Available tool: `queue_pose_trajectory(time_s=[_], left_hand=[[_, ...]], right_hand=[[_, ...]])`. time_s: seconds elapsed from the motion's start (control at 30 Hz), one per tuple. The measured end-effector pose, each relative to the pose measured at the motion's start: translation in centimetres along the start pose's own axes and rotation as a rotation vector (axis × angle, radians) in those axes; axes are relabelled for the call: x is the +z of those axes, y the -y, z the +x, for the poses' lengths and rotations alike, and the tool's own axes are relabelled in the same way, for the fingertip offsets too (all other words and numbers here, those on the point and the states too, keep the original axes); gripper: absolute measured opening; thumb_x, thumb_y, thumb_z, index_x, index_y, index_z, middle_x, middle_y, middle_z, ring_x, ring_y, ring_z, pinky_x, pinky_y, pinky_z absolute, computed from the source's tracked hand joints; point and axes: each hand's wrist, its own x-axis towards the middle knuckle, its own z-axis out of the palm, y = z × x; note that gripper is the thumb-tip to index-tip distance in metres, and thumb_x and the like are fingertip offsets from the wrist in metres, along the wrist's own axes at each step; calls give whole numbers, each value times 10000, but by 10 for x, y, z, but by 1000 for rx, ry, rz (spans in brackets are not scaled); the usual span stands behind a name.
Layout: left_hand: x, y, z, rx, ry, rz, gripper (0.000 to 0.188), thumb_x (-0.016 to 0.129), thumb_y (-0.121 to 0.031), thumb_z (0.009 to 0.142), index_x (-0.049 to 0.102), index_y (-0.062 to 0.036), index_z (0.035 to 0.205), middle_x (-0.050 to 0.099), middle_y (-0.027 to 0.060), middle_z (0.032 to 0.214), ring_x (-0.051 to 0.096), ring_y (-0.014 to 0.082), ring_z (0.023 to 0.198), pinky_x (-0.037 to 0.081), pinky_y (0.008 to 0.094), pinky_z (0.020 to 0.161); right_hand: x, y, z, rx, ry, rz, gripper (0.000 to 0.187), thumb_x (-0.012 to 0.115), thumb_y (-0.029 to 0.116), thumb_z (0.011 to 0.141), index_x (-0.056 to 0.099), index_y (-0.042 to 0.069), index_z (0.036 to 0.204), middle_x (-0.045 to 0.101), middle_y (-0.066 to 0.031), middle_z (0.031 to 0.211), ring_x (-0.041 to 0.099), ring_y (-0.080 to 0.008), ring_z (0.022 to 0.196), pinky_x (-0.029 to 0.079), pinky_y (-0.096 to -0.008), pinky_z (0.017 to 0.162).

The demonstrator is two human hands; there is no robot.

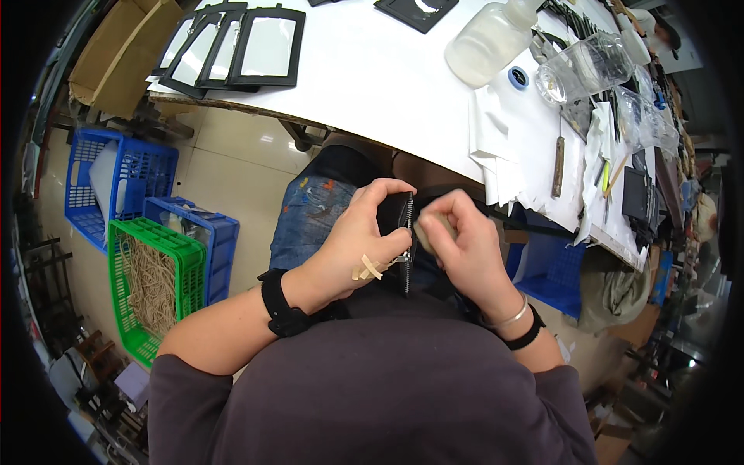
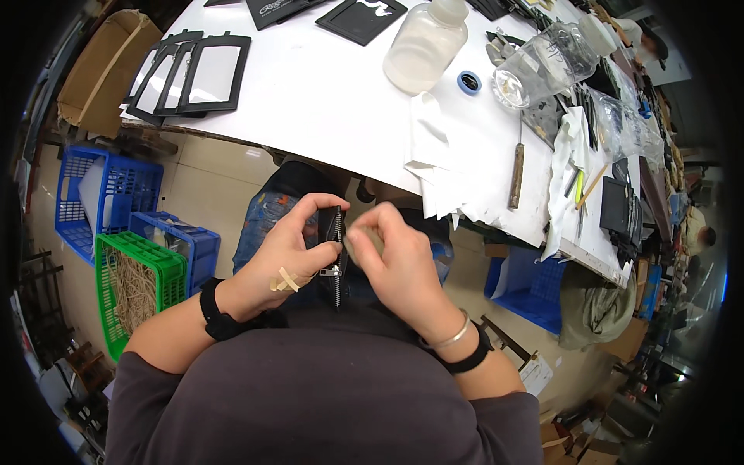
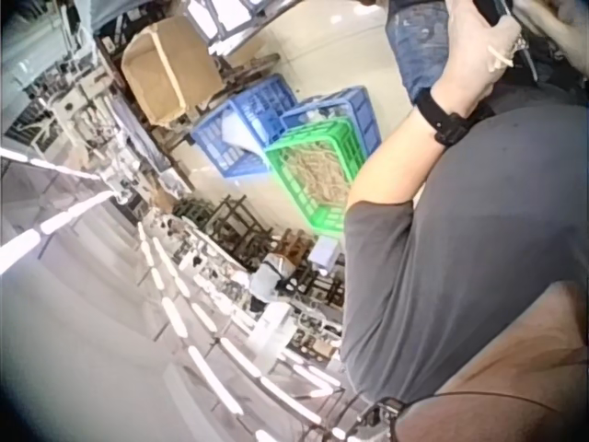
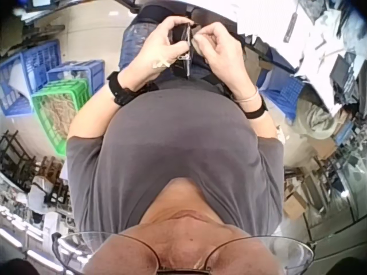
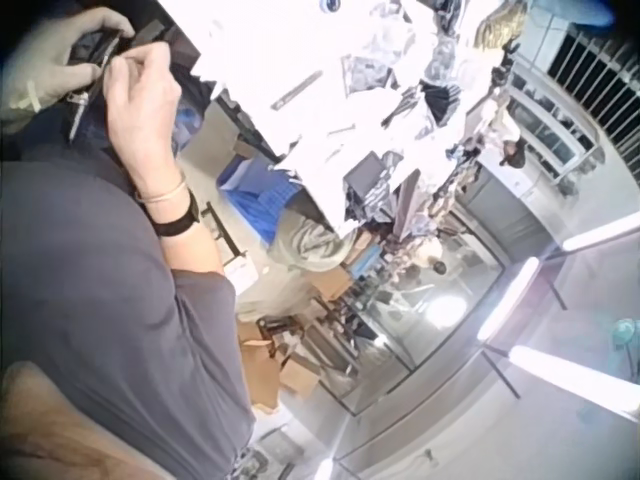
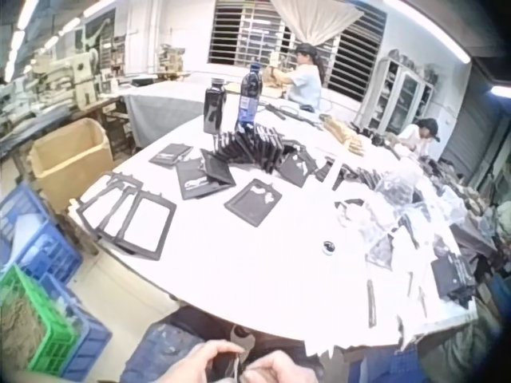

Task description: The person assembles small zippered pouches by inserting white rectangular inserts into the pouches, zipping them closed, and wiping the exterior with a white cloth. They handle multiple pouches one at a time, occasionally picking up a cardboard template and wiping it before returning to the pouches.

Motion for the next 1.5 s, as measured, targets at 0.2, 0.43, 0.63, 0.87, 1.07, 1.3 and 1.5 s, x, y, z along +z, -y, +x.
queue_pose_trajectory(time_s=[0.2,0.43,0.63,0.87,1.07,1.3,1.5], left_hand=[[2,-2,1,39,0,77,431,550,16,761,467,-68,1176,479,30,948,461,73,818,425,213,667],[-1,1,-1,35,-7,114,432,558,4,757,472,-66,1175,471,48,987,454,84,871,426,223,702],[2,-5,-1,47,-25,169,427,560,-9,756,479,-66,1171,473,46,1014,454,101,877,426,234,727],[1,1,-1,73,-8,192,442,562,-12,760,476,-72,1189,485,43,996,455,93,861,422,226,716],[4,-6,-2,9,39,115,452,553,-4,769,463,-76,1206,497,38,931,465,64,781,416,203,643],[3,-7,-1,-7,22,128,452,552,7,764,465,-75,1200,511,54,940,478,80,821,426,211,669],[1,-5,0,47,-42,147,445,557,5,762,475,-77,1191,503,52,976,474,93,871,438,230,713]], right_hand=[[-1,-5,-5,-61,-39,-60,149,607,123,833,523,2,856,577,-125,625,585,-238,548,442,-310,521],[1,-8,-16,-86,34,-102,148,613,129,824,529,14,861,581,-143,629,594,-285,575,450,-333,541],[-1,-6,-1,-139,-52,-111,138,611,114,826,518,15,853,584,-148,636,596,-290,563,443,-332,513],[-2,-8,-23,-151,71,-154,140,619,111,824,512,25,854,593,-137,649,606,-304,588,460,-346,529],[-3,-8,4,-211,-197,-157,127,609,108,835,527,23,881,597,-137,663,613,-277,587,467,-329,533],[-3,-4,2,-132,-109,-72,141,601,136,848,534,14,872,598,-133,654,600,-232,565,459,-306,537],[-6,-4,-19,-68,54,-112,155,617,141,830,530,14,849,603,-124,659,605,-234,568,453,-305,534]])
